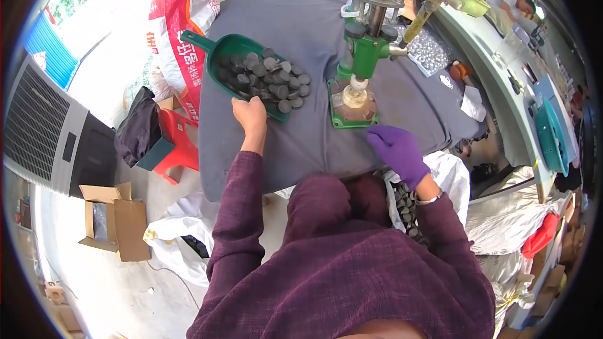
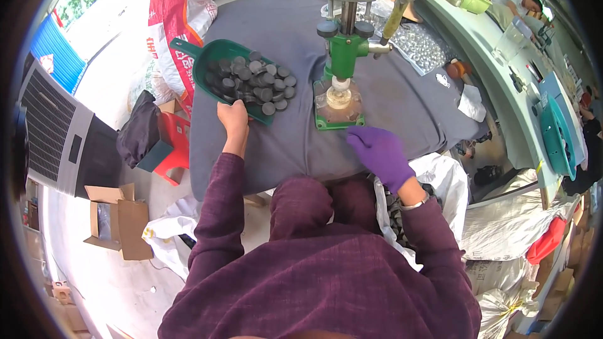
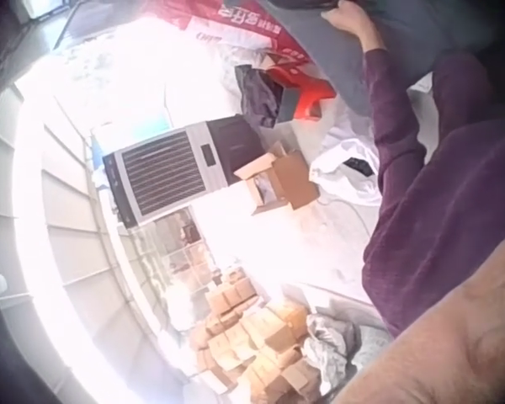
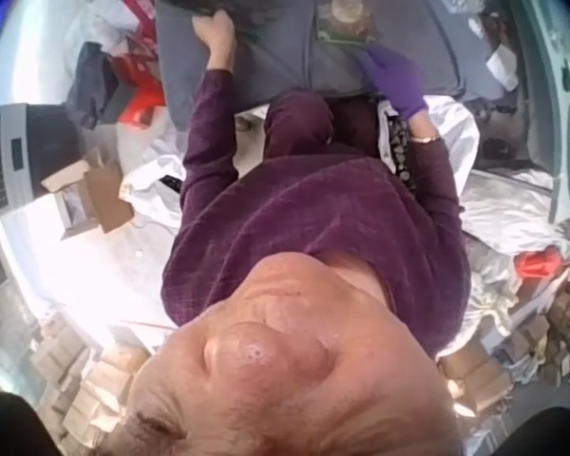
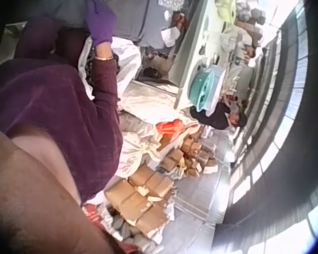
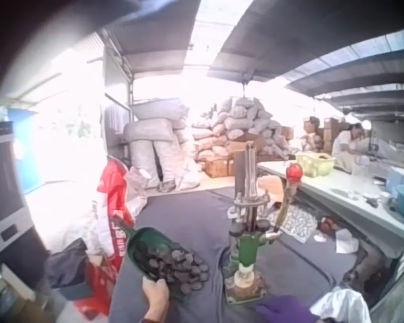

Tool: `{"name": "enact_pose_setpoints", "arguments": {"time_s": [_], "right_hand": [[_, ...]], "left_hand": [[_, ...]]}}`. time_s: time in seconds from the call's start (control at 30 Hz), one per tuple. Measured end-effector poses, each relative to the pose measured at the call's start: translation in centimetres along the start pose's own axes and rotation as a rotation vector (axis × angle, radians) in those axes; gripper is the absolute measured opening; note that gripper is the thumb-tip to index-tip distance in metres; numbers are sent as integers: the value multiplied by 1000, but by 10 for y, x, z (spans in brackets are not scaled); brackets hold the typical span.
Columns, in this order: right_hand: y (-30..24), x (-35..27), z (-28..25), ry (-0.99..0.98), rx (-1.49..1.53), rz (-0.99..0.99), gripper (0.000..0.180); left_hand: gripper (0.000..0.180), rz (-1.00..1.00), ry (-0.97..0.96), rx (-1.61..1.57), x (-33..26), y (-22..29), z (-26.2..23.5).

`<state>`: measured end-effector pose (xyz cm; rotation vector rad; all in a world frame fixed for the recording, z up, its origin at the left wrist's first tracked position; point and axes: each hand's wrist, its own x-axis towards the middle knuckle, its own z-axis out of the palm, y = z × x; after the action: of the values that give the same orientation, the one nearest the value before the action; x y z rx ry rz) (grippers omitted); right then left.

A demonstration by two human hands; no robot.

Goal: The person operates a manual press to process black rubber or foam discs.

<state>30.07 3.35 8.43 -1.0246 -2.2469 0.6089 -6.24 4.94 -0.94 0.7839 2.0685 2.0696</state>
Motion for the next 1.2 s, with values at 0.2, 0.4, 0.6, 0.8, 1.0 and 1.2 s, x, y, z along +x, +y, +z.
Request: {"name": "enact_pose_setpoints", "arguments": {"time_s": [0.2,0.4,0.6,0.8,1.0,1.2], "right_hand": [[-1,21,32,13,1,-135,25],[15,32,55,46,-36,-221,24],[10,36,63,59,-29,-211,20],[22,35,71,125,-67,-247,21],[15,34,71,109,-121,-270,21],[24,32,77,201,-162,-351,19]], "left_hand": [[26,-209,-26,-124,-23,40,5],[28,187,111,44,-7,18,-7],[31,130,66,-50,-4,-9,-10],[32,82,-42,13,-30,20,17],[35,237,42,216,-8,35,-12],[39,286,76,187,-9,44,-20]]}}
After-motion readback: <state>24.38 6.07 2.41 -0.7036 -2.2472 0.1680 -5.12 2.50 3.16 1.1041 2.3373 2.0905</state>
